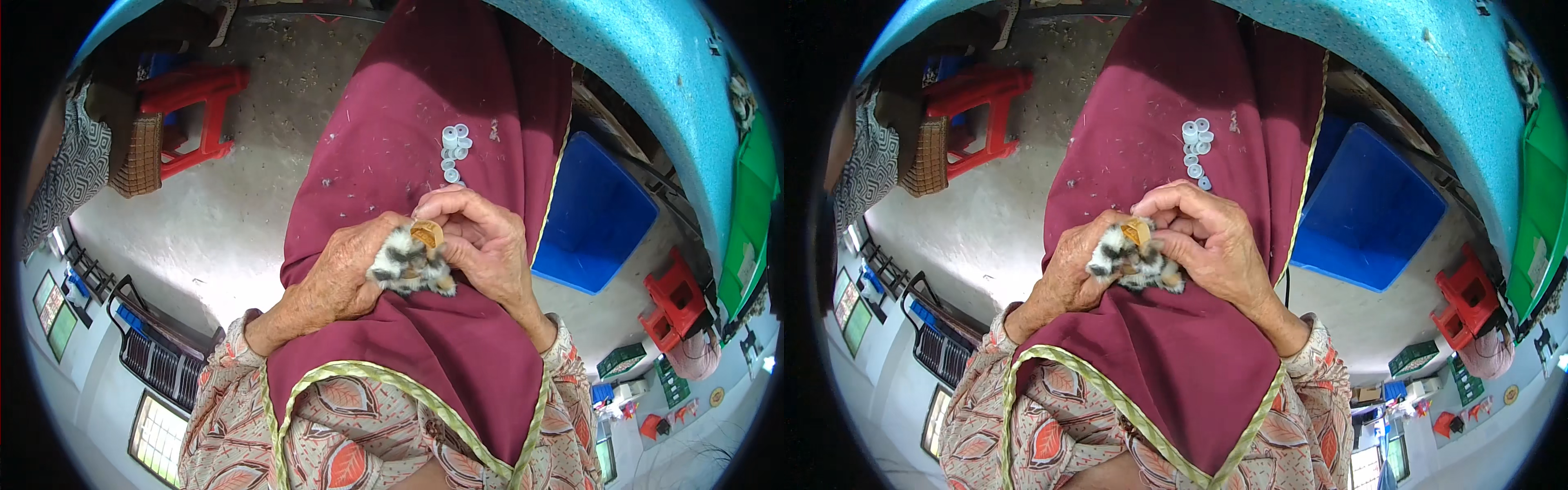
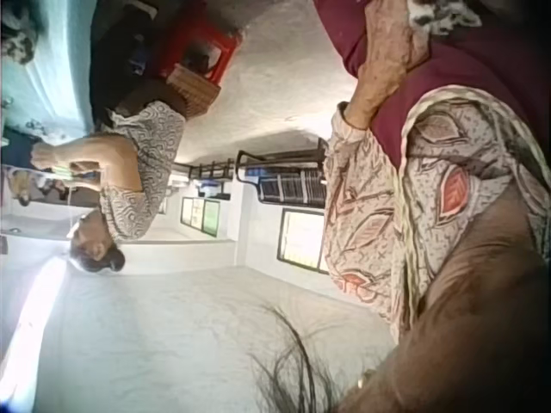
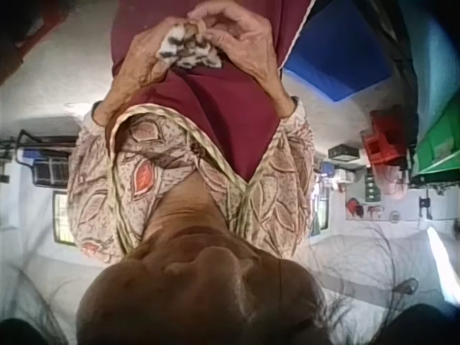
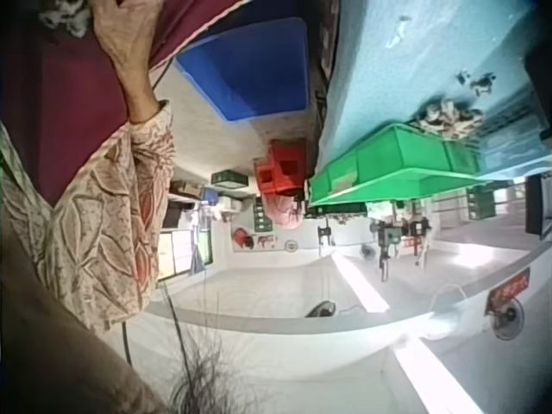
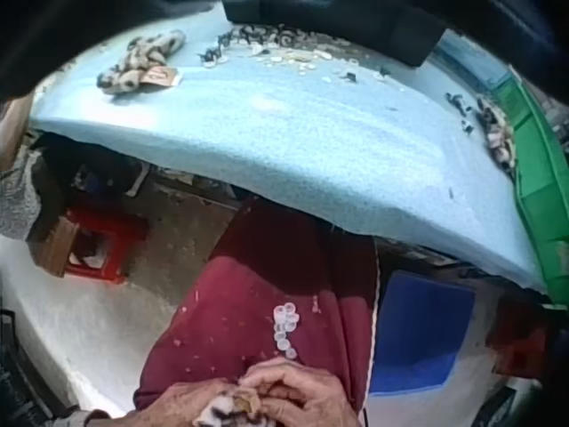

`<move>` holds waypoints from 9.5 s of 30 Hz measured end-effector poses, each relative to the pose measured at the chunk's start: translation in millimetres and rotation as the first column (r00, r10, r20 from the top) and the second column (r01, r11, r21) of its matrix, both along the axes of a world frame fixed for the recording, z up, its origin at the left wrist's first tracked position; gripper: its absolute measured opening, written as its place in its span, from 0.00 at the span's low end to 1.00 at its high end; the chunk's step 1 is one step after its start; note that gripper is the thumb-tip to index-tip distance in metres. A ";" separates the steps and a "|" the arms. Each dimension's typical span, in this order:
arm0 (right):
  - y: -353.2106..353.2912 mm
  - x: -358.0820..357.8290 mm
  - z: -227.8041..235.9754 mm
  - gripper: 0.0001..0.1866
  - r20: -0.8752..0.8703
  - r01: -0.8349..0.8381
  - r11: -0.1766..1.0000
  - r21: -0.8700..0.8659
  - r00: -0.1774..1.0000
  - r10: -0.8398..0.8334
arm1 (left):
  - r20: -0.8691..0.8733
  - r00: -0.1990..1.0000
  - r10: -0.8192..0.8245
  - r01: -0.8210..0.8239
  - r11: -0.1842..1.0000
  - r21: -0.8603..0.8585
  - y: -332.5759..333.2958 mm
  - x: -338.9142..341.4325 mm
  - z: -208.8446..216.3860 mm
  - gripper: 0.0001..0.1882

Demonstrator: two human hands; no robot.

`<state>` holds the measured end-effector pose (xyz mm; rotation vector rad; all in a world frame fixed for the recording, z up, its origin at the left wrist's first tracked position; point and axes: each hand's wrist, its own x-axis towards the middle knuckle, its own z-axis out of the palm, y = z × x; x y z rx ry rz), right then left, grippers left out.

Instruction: The person sits at a table and assembles small spotted plush toys by hand. They pick up a plush body, insert plastic eyes into the face, and attach a small tag to the toy. The finished toys are placed on the table surface.

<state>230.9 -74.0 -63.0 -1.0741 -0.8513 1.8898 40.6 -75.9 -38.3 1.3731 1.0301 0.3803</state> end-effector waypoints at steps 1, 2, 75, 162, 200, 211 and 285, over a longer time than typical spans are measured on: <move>-1.3 0.6 0.6 0.11 0.069 -0.041 0.999 0.018 0.997 0.040 | -0.013 1.000 -0.001 0.001 1.000 -0.006 -0.3 -1.3 -0.1 0.22; -2.0 -0.3 2.3 0.11 0.114 -0.040 0.999 0.018 0.993 0.038 | -0.025 1.000 -0.003 0.003 1.000 -0.012 -0.8 -1.5 -0.4 0.22; 22.3 19.1 10.2 0.12 -0.058 -0.016 0.962 -0.271 0.998 0.001 | 0.405 0.909 0.097 -0.241 0.916 0.320 -6.2 -8.2 -14.6 0.19; -5.8 -18.8 -26.1 0.09 0.284 -0.058 0.998 -0.006 0.957 0.057 | -0.139 0.865 0.482 -0.502 0.822 -0.270 -5.4 5.3 -32.2 0.15; 5.3 -6.9 -1.4 0.08 0.212 -0.007 0.995 0.104 0.977 -0.015 | 0.143 0.674 0.725 -0.271 0.423 -0.865 10.4 -10.3 -7.8 0.21; 16.7 -3.2 -18.5 0.06 0.179 0.033 0.994 0.107 0.982 -0.052 | 0.047 0.946 0.321 -0.217 0.733 -0.645 16.3 -9.9 10.6 0.31; 36.0 16.9 12.6 0.06 0.503 -0.296 0.882 0.367 0.860 0.080 | 0.109 0.804 0.584 -0.260 0.510 -0.820 -6.1 -14.5 -21.6 0.23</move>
